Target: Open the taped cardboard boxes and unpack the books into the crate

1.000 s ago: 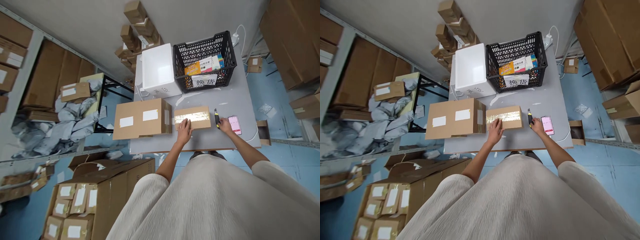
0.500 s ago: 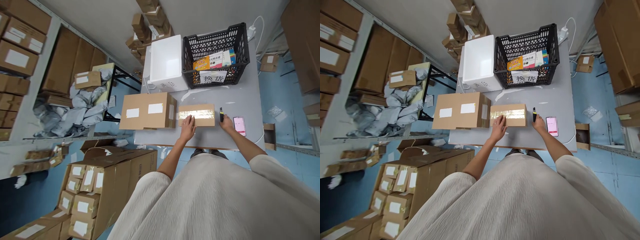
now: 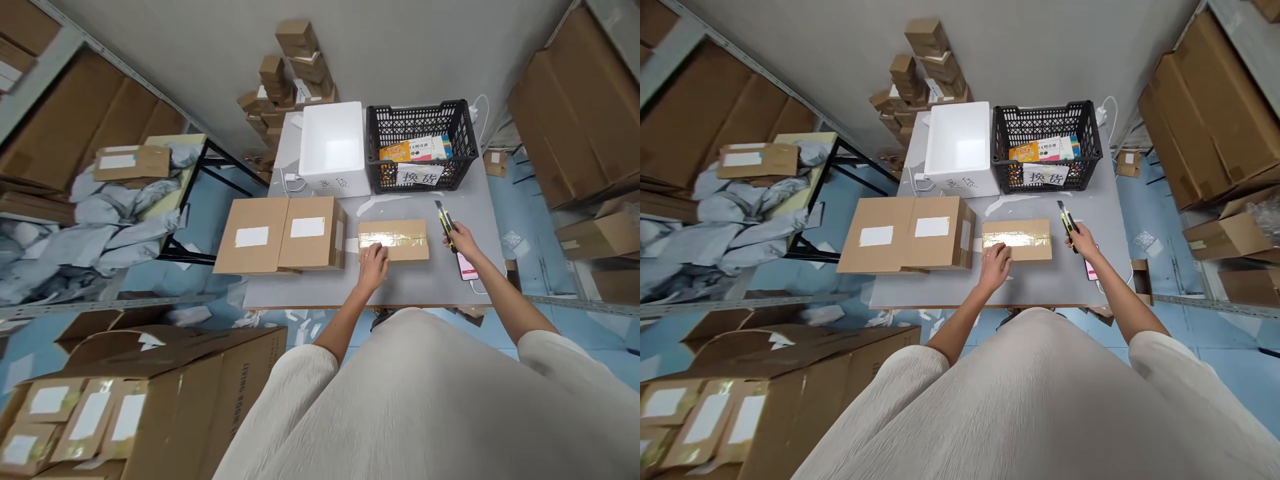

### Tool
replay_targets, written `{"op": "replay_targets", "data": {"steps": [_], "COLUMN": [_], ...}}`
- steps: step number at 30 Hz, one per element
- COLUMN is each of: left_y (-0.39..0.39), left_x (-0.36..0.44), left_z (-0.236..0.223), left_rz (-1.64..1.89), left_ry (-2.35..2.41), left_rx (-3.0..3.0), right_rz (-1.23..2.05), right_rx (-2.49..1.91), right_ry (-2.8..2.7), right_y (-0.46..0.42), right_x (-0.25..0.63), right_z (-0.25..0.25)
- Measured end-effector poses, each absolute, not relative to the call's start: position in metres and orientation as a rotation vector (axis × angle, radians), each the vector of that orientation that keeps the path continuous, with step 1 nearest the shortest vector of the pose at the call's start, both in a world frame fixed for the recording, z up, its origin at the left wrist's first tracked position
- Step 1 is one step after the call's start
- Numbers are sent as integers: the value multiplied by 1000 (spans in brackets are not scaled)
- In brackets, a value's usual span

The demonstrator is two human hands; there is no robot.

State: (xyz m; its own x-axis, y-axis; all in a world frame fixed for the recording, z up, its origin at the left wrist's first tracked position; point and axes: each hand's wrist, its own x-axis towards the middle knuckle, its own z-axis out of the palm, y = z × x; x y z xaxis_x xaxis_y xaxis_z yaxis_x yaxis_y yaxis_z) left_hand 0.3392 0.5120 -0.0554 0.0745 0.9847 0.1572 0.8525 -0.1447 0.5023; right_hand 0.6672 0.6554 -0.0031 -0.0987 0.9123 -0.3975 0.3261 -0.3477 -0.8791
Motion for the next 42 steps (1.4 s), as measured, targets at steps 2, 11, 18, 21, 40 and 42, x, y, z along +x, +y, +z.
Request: {"op": "replay_targets", "data": {"steps": [2, 11, 18, 21, 40, 42], "left_y": [512, 503, 504, 503, 504, 504], "left_x": [333, 317, 316, 317, 320, 320], "left_z": [-53, -51, -61, -60, -59, -59], "left_rz": [684, 651, 661, 685, 727, 723], "left_ry": [1870, 1903, 1837, 1836, 1838, 1838], "left_rx": [2073, 2062, 2103, 2110, 2091, 2094], "right_rz": [1562, 881, 596, 555, 503, 500], "right_rx": [-1583, -1396, -1394, -1394, -1401, -1409], "right_ry": [-1504, -2679, -3003, -3037, -3065, -3060], "right_y": [652, 632, 631, 632, 636, 636], "right_x": [651, 551, 506, 499, 497, 497], "right_z": [18, 62, 62, 62, 55, 57]}}
